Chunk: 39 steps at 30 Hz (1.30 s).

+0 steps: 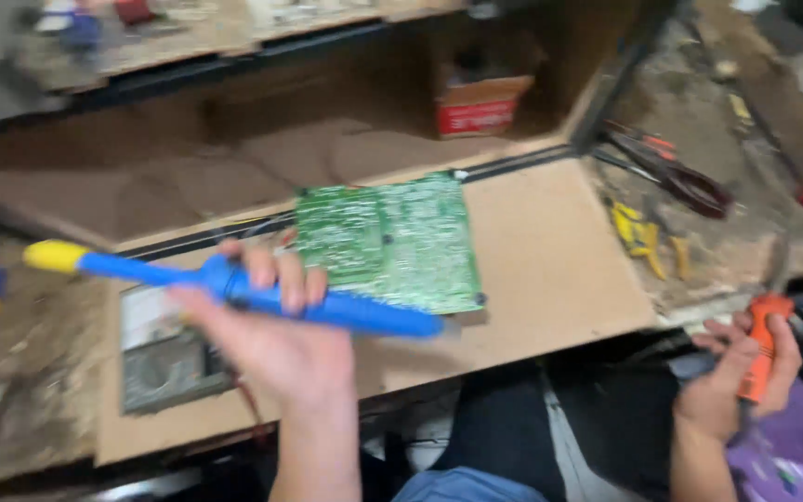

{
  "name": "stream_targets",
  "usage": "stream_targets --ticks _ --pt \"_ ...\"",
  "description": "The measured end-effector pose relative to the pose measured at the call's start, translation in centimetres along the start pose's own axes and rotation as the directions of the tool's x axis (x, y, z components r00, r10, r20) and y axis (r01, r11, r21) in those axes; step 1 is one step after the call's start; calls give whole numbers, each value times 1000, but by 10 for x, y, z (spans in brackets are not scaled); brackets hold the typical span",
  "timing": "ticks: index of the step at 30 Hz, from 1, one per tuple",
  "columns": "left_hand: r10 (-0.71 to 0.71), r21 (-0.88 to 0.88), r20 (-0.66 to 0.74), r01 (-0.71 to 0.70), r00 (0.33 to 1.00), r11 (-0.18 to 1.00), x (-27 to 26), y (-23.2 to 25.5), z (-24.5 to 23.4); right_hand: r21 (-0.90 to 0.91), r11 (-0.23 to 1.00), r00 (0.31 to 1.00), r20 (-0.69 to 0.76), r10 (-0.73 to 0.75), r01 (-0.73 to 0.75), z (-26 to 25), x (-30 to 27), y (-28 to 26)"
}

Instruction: The person uses a multimeter to test a green circuit board, then uses a soldering iron and a desoldering pump to remove solder from the board's components.

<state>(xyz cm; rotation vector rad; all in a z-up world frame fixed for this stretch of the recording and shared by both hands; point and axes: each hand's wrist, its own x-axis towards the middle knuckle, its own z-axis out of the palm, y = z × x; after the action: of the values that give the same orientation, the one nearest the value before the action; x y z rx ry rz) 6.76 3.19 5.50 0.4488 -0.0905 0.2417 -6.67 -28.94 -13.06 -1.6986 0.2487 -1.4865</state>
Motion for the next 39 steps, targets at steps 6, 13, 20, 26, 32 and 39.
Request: stream_targets --ticks 6,13,20,26,32,39 --pt "-42 -139 -205 13 978 990 26 -5 -1 53 998 1000 7 28 -28 39 3 -48" --pt "-163 -222 -199 117 966 968 12 -26 6 352 932 995 -2 -96 91 105 6 -134" --pt "-191 -213 -223 144 956 966 -1 -36 12 367 930 969 212 -126 41 141 5 -187" --pt "-19 -2 -156 19 988 1000 0 -26 18 312 950 974 220 -55 -16 116 8 -149" --pt "262 159 87 -273 961 949 17 -30 17 459 806 904 374 207 -374 82 40 -69" --pt "384 218 46 -385 922 897 38 -58 13 219 796 765 502 404 -564 66 49 -39"
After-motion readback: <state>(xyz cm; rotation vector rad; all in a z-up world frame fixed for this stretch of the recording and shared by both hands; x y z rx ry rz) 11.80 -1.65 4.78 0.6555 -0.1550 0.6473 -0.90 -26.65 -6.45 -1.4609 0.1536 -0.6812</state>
